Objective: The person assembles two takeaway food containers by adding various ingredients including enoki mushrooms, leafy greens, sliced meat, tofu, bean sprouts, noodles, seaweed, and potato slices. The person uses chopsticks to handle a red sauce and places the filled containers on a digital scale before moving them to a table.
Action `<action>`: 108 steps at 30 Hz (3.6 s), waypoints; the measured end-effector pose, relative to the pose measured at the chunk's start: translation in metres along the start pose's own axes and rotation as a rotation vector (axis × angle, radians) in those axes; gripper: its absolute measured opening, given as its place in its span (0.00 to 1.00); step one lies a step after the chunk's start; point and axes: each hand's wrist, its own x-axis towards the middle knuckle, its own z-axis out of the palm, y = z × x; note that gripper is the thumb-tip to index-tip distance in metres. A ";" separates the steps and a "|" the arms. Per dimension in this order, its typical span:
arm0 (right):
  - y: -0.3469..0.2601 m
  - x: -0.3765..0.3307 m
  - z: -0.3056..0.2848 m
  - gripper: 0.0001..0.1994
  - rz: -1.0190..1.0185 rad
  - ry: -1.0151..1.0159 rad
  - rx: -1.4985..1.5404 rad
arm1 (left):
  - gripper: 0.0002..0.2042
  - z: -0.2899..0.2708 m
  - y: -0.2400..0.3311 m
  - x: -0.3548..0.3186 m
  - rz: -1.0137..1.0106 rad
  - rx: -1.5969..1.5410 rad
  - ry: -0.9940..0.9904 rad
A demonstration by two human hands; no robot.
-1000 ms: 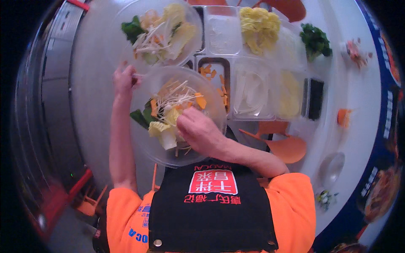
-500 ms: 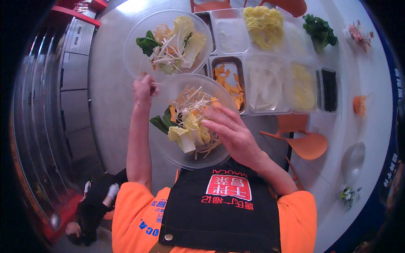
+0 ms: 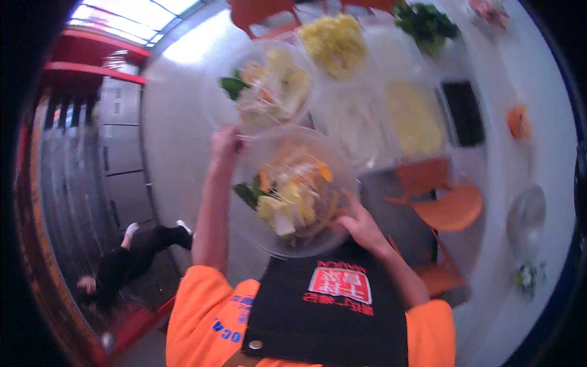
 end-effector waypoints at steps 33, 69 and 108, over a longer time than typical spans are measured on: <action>0.259 -0.262 0.282 0.21 -0.298 1.825 1.097 | 0.25 0.165 -0.163 -0.338 -0.049 0.885 -1.790; 0.742 -0.435 0.279 0.22 -0.484 1.888 1.834 | 0.22 0.153 -0.320 -0.354 -0.616 1.465 -1.245; 0.911 -0.413 0.087 0.13 -0.004 1.946 0.415 | 0.18 0.427 -0.386 -0.495 0.005 0.987 -1.347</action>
